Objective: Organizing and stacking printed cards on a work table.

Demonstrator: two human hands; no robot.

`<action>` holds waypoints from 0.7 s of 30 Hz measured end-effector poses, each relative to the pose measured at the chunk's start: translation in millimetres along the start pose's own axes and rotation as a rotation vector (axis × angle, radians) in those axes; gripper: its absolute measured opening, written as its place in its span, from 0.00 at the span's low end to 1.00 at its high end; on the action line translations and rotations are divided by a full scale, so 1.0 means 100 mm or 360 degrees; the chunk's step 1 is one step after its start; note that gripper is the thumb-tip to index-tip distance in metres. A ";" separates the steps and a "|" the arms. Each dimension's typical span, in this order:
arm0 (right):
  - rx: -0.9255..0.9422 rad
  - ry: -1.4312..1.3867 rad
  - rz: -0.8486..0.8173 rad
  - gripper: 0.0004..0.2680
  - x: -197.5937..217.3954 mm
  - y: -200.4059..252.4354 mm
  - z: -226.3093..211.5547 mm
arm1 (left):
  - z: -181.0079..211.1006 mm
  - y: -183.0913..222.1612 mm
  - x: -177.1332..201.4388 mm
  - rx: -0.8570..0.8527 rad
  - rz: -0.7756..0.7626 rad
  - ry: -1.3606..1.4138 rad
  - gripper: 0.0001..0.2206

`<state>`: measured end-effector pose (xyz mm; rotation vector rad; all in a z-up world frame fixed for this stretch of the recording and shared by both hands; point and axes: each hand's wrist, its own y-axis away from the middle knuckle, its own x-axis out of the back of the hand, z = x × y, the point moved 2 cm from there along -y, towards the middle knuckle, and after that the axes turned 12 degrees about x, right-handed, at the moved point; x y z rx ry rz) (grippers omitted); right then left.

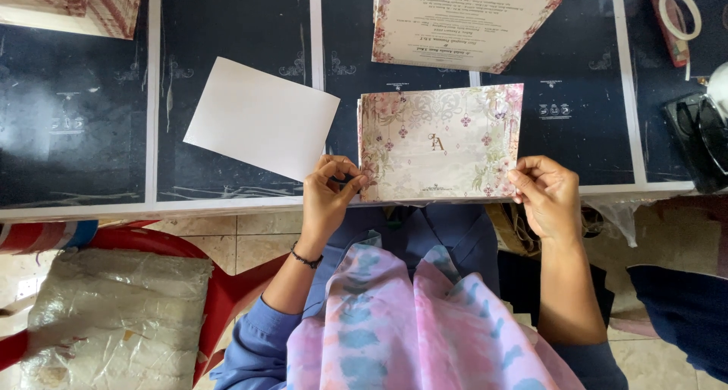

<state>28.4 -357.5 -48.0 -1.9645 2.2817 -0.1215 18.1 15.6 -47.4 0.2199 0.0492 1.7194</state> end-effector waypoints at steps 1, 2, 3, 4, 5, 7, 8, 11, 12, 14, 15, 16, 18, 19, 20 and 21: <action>0.0015 0.0014 -0.0018 0.05 0.03 -0.01 0.06 | -0.03 0.00 0.01 -0.0025 0.0010 -0.0016 0.06; 0.0032 0.0036 -0.0020 0.06 0.09 -0.01 0.10 | -0.06 -0.02 -0.02 -0.0053 0.0002 -0.0028 0.06; 0.0035 0.0045 0.0001 0.06 0.07 -0.03 0.19 | -0.01 0.01 0.02 -0.0056 -0.0020 -0.0026 0.06; 0.0095 0.0107 -0.0007 0.06 0.12 -0.03 0.24 | 0.03 0.03 0.01 -0.0045 -0.0035 0.0013 0.07; 0.0153 0.0171 -0.0015 0.06 0.18 -0.03 0.30 | 0.08 0.04 -0.02 -0.0034 -0.0049 0.0052 0.07; 0.0216 0.0298 -0.0011 0.06 0.07 -0.06 0.05 | 0.12 0.04 -0.03 -0.0043 -0.0082 0.0000 0.07; 0.0279 0.0388 -0.0070 0.06 -0.02 -0.10 -0.06 | 0.14 0.05 0.01 -0.0055 -0.0042 -0.0065 0.06; 0.0209 0.0344 -0.0005 0.05 -0.13 -0.08 -0.23 | 0.08 0.04 0.03 0.0018 -0.0013 -0.0114 0.06; 0.0211 0.0346 -0.0002 0.05 -0.12 -0.08 -0.22 | 0.06 0.03 0.03 0.0016 -0.0017 -0.0113 0.06; 0.0187 0.0342 -0.0018 0.05 -0.13 -0.07 -0.20 | 0.03 0.02 0.04 0.0054 0.0000 -0.0131 0.06; 0.0186 0.0341 -0.0020 0.05 -0.12 -0.07 -0.18 | 0.04 0.03 0.04 0.0055 0.0002 -0.0132 0.06; 0.0207 0.0360 -0.0036 0.04 -0.12 -0.07 -0.17 | 0.05 0.03 0.04 0.0061 0.0004 -0.0142 0.06; 0.0228 0.0377 -0.0057 0.04 -0.12 -0.06 -0.16 | 0.08 0.04 0.04 0.0067 0.0012 -0.0152 0.06; 0.0248 0.0398 -0.0069 0.04 -0.12 -0.06 -0.17 | 0.09 0.04 0.04 0.0066 0.0017 -0.0165 0.06; 0.0267 0.0417 -0.0078 0.04 -0.13 -0.05 -0.18 | 0.11 0.04 0.04 0.0064 0.0022 -0.0178 0.06; 0.0267 0.0416 -0.0081 0.04 -0.13 -0.04 -0.17 | 0.10 0.04 0.05 0.0064 0.0025 -0.0179 0.06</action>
